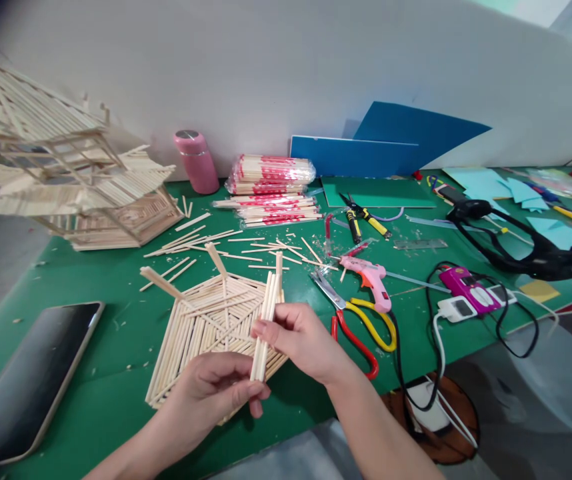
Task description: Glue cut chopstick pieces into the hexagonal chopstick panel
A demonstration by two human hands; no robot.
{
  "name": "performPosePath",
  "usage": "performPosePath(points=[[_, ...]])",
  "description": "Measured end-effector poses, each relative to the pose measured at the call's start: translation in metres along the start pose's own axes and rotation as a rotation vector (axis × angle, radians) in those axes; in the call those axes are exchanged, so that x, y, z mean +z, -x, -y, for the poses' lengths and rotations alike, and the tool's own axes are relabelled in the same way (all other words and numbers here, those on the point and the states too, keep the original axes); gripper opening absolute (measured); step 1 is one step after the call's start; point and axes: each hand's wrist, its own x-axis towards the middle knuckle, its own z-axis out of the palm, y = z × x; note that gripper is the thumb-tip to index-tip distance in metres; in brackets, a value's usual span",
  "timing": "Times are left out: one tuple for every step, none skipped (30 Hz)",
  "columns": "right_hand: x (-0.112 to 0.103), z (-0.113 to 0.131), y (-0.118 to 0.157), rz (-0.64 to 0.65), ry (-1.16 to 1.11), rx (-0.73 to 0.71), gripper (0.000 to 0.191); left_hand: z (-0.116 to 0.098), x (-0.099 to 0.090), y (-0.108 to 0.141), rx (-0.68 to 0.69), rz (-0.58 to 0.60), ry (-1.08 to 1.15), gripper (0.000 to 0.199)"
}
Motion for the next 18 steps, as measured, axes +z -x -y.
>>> performPosePath(points=[[0.0002, 0.0008, 0.0006, 0.012, 0.008, -0.014, 0.023, 0.0, -0.0001, 0.0001, -0.006, 0.005, 0.007, 0.017], [0.0004, 0.0013, 0.0012, 0.023, 0.015, -0.022, 0.023, 0.0002, -0.0004, 0.0, -0.011, 0.012, 0.016, 0.017], [0.0005, 0.0016, 0.0019, 0.032, 0.019, -0.025, 0.023, 0.0007, -0.0009, -0.0001, -0.016, 0.021, 0.028, 0.017], [0.0007, 0.0015, 0.0025, 0.039, 0.025, -0.025, 0.023, 0.0014, -0.0016, -0.0003, -0.023, 0.033, 0.043, 0.018], [0.0009, 0.0013, 0.0032, 0.04, 0.036, -0.028, 0.023, 0.0023, -0.0025, -0.0007, -0.031, 0.046, 0.061, 0.018], [0.0011, 0.0009, 0.0038, 0.035, 0.052, -0.034, 0.023, 0.0035, -0.0035, -0.0012, -0.041, 0.063, 0.078, 0.018], [0.0013, 0.0004, 0.0043, 0.027, 0.073, -0.044, 0.023, 0.0048, -0.0045, -0.0017, -0.053, 0.08, 0.094, 0.018], [0.0015, -0.0001, 0.0047, 0.016, 0.097, -0.056, 0.023, 0.0063, -0.0054, -0.0022, -0.063, 0.097, 0.106, 0.017], [0.0018, -0.0005, 0.005, 0.004, 0.121, -0.068, 0.023, 0.0076, -0.0061, -0.0027, -0.072, 0.112, 0.112, 0.016], [0.002, -0.0009, 0.005, -0.007, 0.141, -0.077, 0.024, 0.0088, -0.0065, -0.0031, -0.078, 0.12, 0.111, 0.014], [0.0023, -0.0012, 0.0049, -0.014, 0.154, -0.081, 0.024, 0.0095, -0.0066, -0.0035, -0.082, 0.124, 0.103, 0.013], [0.0024, -0.0014, 0.0046, -0.017, 0.159, -0.081, 0.024, 0.0099, -0.0063, -0.0037, -0.078, 0.119, 0.087, 0.013], [0.0025, -0.0015, 0.0041, -0.018, 0.158, -0.077, 0.025, 0.0099, -0.0058, -0.0038, -0.063, 0.107, 0.063, 0.013], [0.0026, -0.0016, 0.0035, -0.016, 0.15, -0.07, 0.026, 0.0095, -0.0051, -0.0038, -0.039, 0.09, 0.032, 0.015], [0.0026, -0.0016, 0.0029, -0.012, 0.135, -0.062, 0.027, 0.0088, -0.0044, -0.0037, -0.007, 0.07, -0.01, 0.016], [0.0025, -0.0016, 0.0023, -0.008, 0.117, -0.053, 0.027, 0.0079, -0.0038, -0.0034, 0.028, 0.049, -0.059, 0.017], [0.0025, -0.0016, 0.0019, -0.004, 0.1, -0.044, 0.027, 0.0071, -0.0033, -0.003, 0.06, 0.032, -0.112, 0.018], [0.0024, -0.0015, 0.0015, -0.001, 0.086, -0.037, 0.027, 0.0063, -0.0032, -0.0026, 0.083, 0.019, -0.16, 0.018]])
